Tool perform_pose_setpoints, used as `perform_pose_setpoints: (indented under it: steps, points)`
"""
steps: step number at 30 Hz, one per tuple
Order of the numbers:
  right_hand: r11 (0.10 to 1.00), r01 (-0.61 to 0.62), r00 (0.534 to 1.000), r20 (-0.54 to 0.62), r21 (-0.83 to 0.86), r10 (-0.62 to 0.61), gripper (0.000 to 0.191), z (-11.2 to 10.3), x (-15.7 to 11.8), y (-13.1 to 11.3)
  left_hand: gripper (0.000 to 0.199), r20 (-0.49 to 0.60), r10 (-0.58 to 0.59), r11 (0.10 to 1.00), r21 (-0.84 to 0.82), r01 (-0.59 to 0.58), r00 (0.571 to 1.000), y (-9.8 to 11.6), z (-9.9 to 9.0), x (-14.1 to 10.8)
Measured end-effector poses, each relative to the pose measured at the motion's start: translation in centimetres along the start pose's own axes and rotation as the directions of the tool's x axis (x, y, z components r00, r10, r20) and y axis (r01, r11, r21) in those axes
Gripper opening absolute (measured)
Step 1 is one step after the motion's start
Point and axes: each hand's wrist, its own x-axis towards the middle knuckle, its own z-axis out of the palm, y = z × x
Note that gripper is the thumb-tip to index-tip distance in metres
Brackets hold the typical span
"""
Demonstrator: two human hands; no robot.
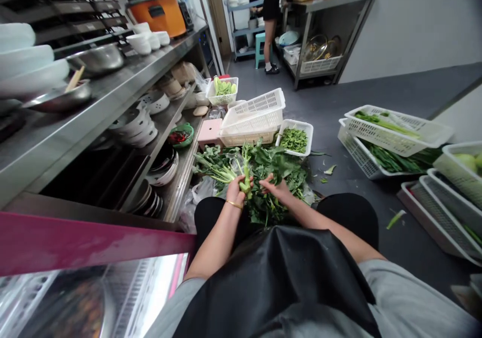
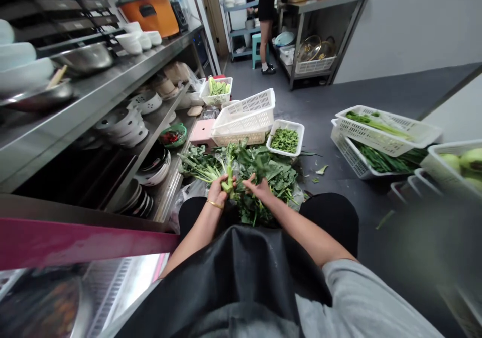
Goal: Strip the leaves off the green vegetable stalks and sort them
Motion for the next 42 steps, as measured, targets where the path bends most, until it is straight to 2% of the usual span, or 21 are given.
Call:
perform_pose_setpoints:
  steps: [4, 6, 8, 10, 11, 13, 14, 17, 19, 20, 22, 25, 27, 29, 31, 33, 35, 36, 38, 40, 42]
  points:
    - [0.923, -0.231, 0.951, 0.130, -0.308, 0.281, 0.030, -4.9, 2.3, 0.8, 0.009, 0.125, -0.129, 0.991, -0.021, 0.132, 0.984, 0.9, -1.8, -0.9]
    - [0.907, -0.237, 0.946, 0.130, -0.348, 0.297, 0.026, -5.6, 3.3, 0.0, 0.012, 0.214, -0.172, 0.980, -0.061, 0.189, 0.962, 0.6, -2.0, -1.3]
    - [0.951, -0.192, 0.950, 0.198, -0.241, 0.242, 0.027, -4.7, 3.9, -1.3, 0.014, 0.274, -0.221, 0.967, -0.060, 0.246, 0.936, 0.1, -1.7, -1.5]
    - [0.990, -0.137, 0.940, 0.317, 0.017, 0.125, 0.036, -2.9, 4.1, -2.7, 0.013, 0.284, -0.249, 0.964, -0.020, 0.266, 0.926, -0.4, -1.2, -1.6]
    - [0.977, -0.122, 0.938, 0.342, 0.176, 0.055, 0.039, -1.9, 4.2, -3.2, 0.014, 0.287, -0.249, 0.966, 0.001, 0.260, 0.925, -0.6, -0.9, -1.7]
    - [0.897, -0.108, 0.953, 0.300, 0.428, -0.028, 0.043, -0.5, 4.1, -3.9, 0.017, 0.304, -0.223, 0.975, 0.047, 0.219, 0.926, -1.1, -0.6, -1.7]
    - [0.869, -0.105, 0.966, 0.257, 0.484, -0.026, 0.043, 0.0, 4.0, -4.0, 0.018, 0.309, -0.197, 0.980, 0.073, 0.184, 0.930, -1.3, -0.5, -1.8]
    - [0.888, -0.074, 0.986, 0.166, 0.454, -0.003, 0.041, 0.2, 3.9, -4.0, 0.022, 0.221, -0.004, 0.992, 0.124, -0.024, 0.975, -2.0, -0.4, -2.0]
    - [0.918, -0.037, 0.992, 0.128, 0.395, -0.016, 0.040, 0.0, 4.0, -4.4, 0.025, 0.135, 0.154, 0.975, 0.139, -0.172, 0.979, -2.1, -0.2, -2.3]
    - [0.916, -0.014, 0.994, 0.108, 0.400, -0.032, 0.040, 0.0, 4.0, -4.8, 0.026, 0.121, 0.194, 0.969, 0.135, -0.209, 0.974, -2.0, 0.0, -2.5]
    - [0.874, 0.022, 0.993, 0.090, 0.486, -0.075, 0.043, 0.2, 3.9, -5.5, 0.024, 0.174, 0.144, 0.982, 0.098, -0.163, 0.974, -1.3, 0.5, -3.1]
    - [0.814, 0.069, 0.988, 0.071, 0.577, -0.134, 0.044, 1.1, 2.4, -5.9, 0.015, 0.271, -0.008, 1.000, -0.016, 0.013, 0.963, 0.2, 1.2, -3.4]
    - [0.828, 0.084, 0.991, 0.043, 0.555, -0.129, 0.043, 1.7, 0.7, -4.9, 0.010, 0.238, -0.002, 0.993, -0.112, 0.029, 0.971, 1.3, 1.1, -3.2]
    - [0.864, 0.026, 0.999, 0.012, 0.503, -0.037, 0.040, 1.7, -0.8, -2.8, 0.006, 0.123, 0.073, 0.985, -0.163, -0.052, 0.990, 2.0, 0.4, -2.5]
    - [0.906, -0.166, 0.986, 0.074, 0.389, 0.149, 0.041, 0.5, -1.4, -0.4, 0.007, 0.003, 0.138, 0.982, -0.128, -0.136, 0.990, 2.3, -0.6, -2.0]
    - [0.911, -0.354, 0.931, 0.171, 0.212, 0.322, 0.043, -1.4, -0.7, 1.4, 0.013, -0.048, 0.177, 0.982, -0.055, -0.179, 0.983, 2.0, -1.4, -1.8]
    - [0.904, -0.423, 0.887, 0.233, 0.060, 0.399, 0.044, -3.1, 0.9, 1.8, 0.020, -0.032, 0.199, 0.980, -0.002, -0.199, 0.979, 1.2, -1.8, -2.2]
    - [0.915, -0.402, 0.893, 0.236, 0.029, 0.384, 0.045, -3.7, 1.9, 1.3, 0.022, -0.020, 0.209, 0.978, 0.017, -0.209, 0.978, 0.7, -1.7, -2.5]
    - [0.959, -0.281, 0.935, 0.235, 0.032, 0.266, 0.044, -3.8, 3.7, -0.7, 0.026, 0.007, 0.216, 0.975, 0.052, -0.216, 0.976, -0.4, -1.3, -3.0]
    - [0.997, -0.076, 0.971, 0.227, 0.001, 0.074, 0.041, -2.8, 4.7, -3.5, 0.026, 0.042, 0.193, 0.978, 0.075, -0.196, 0.980, -1.4, -0.9, -3.3]
    - [0.971, 0.161, 0.979, 0.153, -0.174, -0.135, 0.034, -1.0, 4.4, -5.6, 0.024, 0.078, 0.123, 0.988, 0.080, -0.129, 0.989, -2.0, -0.5, -3.1]
